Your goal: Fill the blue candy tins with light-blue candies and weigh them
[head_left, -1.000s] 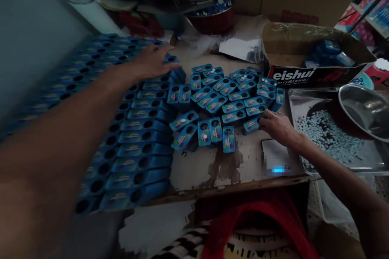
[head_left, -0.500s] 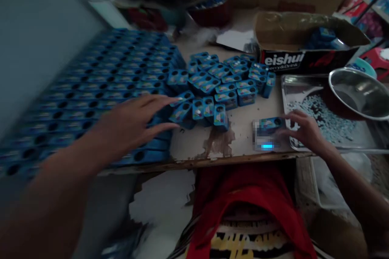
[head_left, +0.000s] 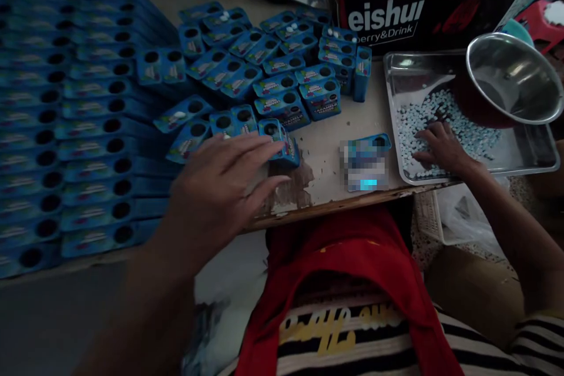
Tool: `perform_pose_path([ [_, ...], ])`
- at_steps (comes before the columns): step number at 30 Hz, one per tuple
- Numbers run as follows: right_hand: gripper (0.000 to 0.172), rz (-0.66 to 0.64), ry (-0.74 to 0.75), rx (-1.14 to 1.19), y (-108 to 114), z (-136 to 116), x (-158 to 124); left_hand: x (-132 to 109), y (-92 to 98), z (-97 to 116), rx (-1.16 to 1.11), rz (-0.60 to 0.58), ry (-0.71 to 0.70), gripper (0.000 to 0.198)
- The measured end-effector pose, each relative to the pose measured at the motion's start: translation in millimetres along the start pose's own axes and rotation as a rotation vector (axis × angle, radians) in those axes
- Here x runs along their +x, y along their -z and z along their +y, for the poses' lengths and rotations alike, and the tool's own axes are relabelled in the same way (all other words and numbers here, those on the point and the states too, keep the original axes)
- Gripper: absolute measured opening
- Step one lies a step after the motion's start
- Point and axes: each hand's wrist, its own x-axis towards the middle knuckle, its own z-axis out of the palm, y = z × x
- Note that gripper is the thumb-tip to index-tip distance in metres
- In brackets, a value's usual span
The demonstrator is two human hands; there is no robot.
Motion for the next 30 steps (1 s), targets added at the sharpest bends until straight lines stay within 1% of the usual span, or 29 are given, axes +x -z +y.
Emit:
perform_pose_path([
  [1,0.044,0.013,-0.001,0.030,1.7,-1.6,4.1,4.9,-7.2,4.3,-0.004,-0.007,-0.025,0.057],
  [2,0.032,0.018,-0.016,0.078,4.3,-2.1,8.2,9.2,-13.5,8.8,-0.005,-0.015,-0.042,0.053],
  [4,0.016,0.037,-0.075,0.262,12.5,-0.2,14.9,15.6,-22.4,17.5,-0.002,-0.031,-0.066,0.046],
  [5,0.011,0.049,-0.124,0.411,18.3,1.9,17.2,18.0,-25.3,21.4,-0.002,-0.038,-0.070,0.045],
  [6,0.012,0.056,-0.186,0.599,25.0,4.6,18.8,19.9,-27.4,25.0,-0.007,-0.045,-0.071,0.044],
  [8,0.019,0.032,-0.337,1.037,40.0,10.4,20.0,22.8,-30.8,30.9,-0.039,-0.060,-0.061,0.042],
  [10,0.019,-0.050,-0.500,1.417,53.3,14.8,19.5,25.4,-35.5,35.7,-0.101,-0.064,-0.023,0.042],
  [12,0.019,-0.147,-0.618,1.644,61.1,15.9,18.2,28.4,-43.0,39.5,-0.190,-0.059,0.030,0.043],
  [14,0.019,-0.214,-0.690,1.744,62.4,12.8,16.1,32.3,-52.3,42.6,-0.287,-0.058,0.087,0.044],
  [17,0.017,-0.222,-0.722,1.755,58.8,3.0,11.7,39.5,-64.6,45.6,-0.408,-0.084,0.203,0.046],
  [19,0.017,-0.191,-0.707,1.710,57.8,-4.6,8.6,44.7,-69.8,46.7,-0.468,-0.101,0.288,0.049],
  [22,0.027,-0.199,-0.644,1.605,61.7,-14.6,5.9,52.1,-76.7,49.4,-0.573,-0.112,0.388,0.058],
  [24,0.036,-0.234,-0.579,1.514,67.0,-20.6,6.7,56.1,-84.8,53.6,-0.658,-0.113,0.444,0.066],
  [26,0.042,-0.249,-0.496,1.413,73.4,-26.4,9.4,58.3,-97.7,59.9,-0.736,-0.099,0.497,0.074],
  [28,0.040,-0.205,-0.389,1.274,80.2,-31.4,13.0,58.4,-114.2,67.1,-0.792,-0.071,0.543,0.076],
  [30,0.032,-0.110,-0.273,1.033,85.9,-35.3,16.0,57.8,-130.8,73.3,-0.830,-0.046,0.588,0.066],
])
